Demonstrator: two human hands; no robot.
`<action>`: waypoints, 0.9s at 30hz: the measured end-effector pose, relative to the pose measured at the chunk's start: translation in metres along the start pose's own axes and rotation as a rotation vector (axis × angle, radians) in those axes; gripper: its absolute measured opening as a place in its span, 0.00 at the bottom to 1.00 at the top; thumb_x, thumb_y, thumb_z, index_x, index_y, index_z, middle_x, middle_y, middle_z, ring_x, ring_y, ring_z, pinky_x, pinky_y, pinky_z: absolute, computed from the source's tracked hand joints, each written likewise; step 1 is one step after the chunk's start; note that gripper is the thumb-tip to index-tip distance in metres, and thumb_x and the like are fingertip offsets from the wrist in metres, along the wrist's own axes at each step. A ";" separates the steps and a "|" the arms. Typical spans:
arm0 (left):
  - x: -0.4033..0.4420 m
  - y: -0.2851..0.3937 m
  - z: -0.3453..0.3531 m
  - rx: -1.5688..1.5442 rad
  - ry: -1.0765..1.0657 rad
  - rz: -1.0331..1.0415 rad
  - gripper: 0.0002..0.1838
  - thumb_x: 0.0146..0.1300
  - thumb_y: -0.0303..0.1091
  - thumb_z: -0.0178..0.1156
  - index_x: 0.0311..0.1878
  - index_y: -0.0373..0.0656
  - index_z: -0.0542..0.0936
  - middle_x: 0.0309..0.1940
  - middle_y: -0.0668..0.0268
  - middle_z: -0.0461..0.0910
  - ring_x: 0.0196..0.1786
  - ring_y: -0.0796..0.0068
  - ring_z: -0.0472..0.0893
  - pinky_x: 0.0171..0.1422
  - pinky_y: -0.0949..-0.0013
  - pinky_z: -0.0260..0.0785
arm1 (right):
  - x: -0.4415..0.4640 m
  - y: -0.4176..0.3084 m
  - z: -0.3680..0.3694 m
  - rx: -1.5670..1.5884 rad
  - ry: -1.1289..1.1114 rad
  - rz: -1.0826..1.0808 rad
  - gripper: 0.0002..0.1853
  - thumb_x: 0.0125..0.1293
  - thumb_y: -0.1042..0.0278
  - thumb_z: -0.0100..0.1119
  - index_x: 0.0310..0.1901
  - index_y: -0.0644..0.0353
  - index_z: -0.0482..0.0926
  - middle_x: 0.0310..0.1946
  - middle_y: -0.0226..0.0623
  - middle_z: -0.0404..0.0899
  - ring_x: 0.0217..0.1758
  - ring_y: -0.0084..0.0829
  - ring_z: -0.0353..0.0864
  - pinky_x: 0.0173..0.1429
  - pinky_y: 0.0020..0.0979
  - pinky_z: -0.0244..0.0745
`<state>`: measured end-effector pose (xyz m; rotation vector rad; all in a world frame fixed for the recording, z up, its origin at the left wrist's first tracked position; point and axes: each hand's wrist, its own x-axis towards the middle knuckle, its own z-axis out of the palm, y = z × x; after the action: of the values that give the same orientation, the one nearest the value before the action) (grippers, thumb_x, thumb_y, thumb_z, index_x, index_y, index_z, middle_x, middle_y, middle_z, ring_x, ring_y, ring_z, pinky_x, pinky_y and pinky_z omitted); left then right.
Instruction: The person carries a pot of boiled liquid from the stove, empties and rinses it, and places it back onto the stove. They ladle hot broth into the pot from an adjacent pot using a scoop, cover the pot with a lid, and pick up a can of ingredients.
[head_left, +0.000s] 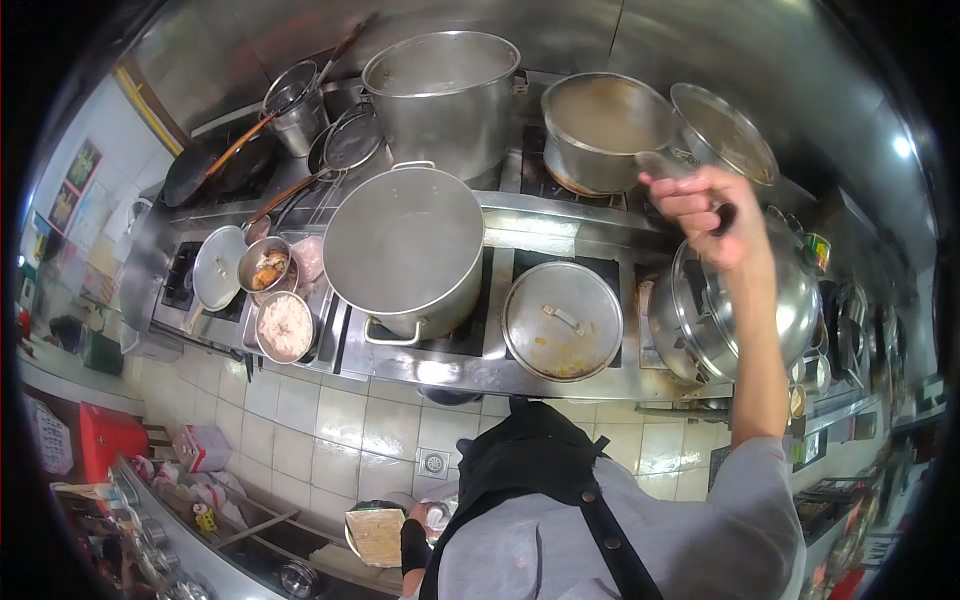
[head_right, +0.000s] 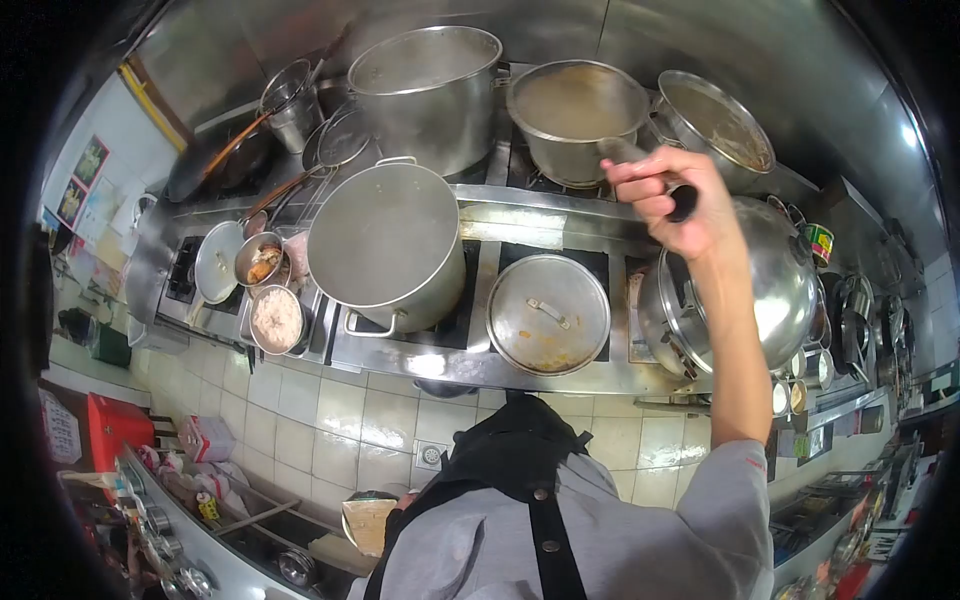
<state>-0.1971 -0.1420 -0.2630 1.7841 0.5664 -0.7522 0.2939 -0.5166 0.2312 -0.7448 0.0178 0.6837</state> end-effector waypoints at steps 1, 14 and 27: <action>-0.005 0.001 0.002 0.000 0.007 0.006 0.17 0.56 0.42 0.57 0.48 0.46 0.81 0.40 0.54 0.82 0.46 0.60 0.81 0.53 0.62 0.70 | 0.005 0.010 0.007 -0.033 0.022 0.013 0.23 0.55 0.81 0.52 0.52 0.83 0.60 0.29 0.36 0.69 0.22 0.17 0.64 0.17 0.16 0.58; 0.043 -0.203 0.092 0.091 0.065 0.112 0.19 0.52 0.30 0.59 0.50 0.46 0.82 0.49 0.55 0.82 0.56 0.59 0.79 0.61 0.64 0.69 | 0.093 0.099 0.044 -0.742 0.169 -0.083 0.41 0.46 0.84 0.56 0.62 0.86 0.48 0.21 0.43 0.71 0.16 0.31 0.72 0.14 0.33 0.65; 0.049 -0.171 0.071 0.150 -0.005 0.076 0.19 0.53 0.30 0.57 0.51 0.46 0.82 0.49 0.54 0.82 0.55 0.59 0.79 0.61 0.64 0.69 | 0.110 0.136 0.086 -1.667 0.149 -0.350 0.26 0.47 0.77 0.50 0.48 0.87 0.66 0.24 0.61 0.76 0.27 0.50 0.83 0.31 0.43 0.78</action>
<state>-0.2971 -0.1542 -0.4259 1.9300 0.4459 -0.7635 0.2826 -0.3279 0.1837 -2.3195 -0.6001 0.1619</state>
